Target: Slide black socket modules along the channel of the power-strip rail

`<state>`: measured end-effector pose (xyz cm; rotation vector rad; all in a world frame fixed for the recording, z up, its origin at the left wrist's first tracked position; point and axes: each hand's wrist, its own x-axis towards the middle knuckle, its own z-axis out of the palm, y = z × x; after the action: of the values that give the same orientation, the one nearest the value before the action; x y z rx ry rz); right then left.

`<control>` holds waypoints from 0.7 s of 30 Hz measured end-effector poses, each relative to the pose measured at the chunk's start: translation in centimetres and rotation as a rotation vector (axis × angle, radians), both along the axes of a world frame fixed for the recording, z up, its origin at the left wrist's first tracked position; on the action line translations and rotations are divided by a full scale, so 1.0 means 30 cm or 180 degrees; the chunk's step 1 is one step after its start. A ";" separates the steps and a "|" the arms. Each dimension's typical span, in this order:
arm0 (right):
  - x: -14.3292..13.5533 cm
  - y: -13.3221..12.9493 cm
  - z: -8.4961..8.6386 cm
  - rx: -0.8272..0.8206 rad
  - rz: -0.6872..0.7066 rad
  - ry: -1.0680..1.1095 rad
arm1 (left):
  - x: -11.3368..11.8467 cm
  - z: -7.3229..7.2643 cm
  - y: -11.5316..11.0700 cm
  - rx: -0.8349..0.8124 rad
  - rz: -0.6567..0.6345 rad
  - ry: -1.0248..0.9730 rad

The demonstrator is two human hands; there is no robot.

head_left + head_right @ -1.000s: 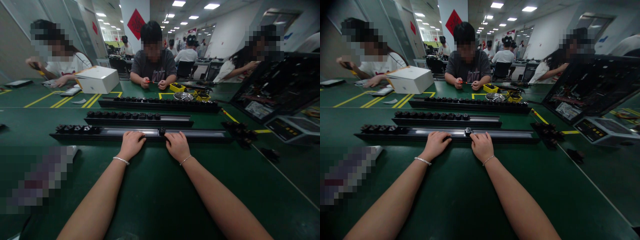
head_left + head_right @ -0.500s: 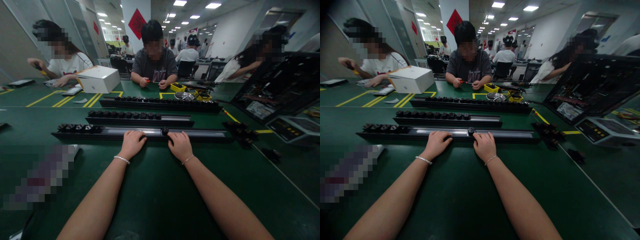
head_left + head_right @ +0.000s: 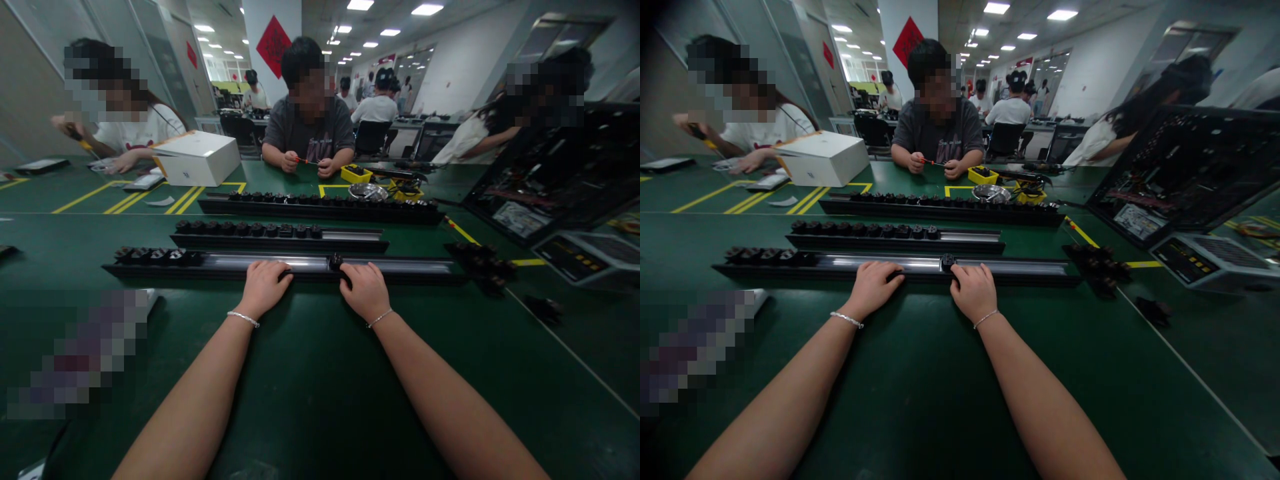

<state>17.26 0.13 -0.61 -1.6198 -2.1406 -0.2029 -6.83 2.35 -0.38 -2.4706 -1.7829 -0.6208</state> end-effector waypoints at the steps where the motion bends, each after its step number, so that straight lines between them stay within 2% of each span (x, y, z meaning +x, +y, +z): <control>1: 0.001 0.000 0.000 0.0000 -0.0006 0.0001 | 0.000 0.001 0.000 0.0000 -0.0001 0.0000; 21: 0.021 0.000 0.018 -0.0077 -0.0079 -0.0037 | 0.001 0.002 -0.001 -0.0015 0.0001 -0.0016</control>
<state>17.87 0.13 -0.07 -1.6635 -2.1403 -0.1956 -6.79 2.32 -0.32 -2.4740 -1.7883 -0.6242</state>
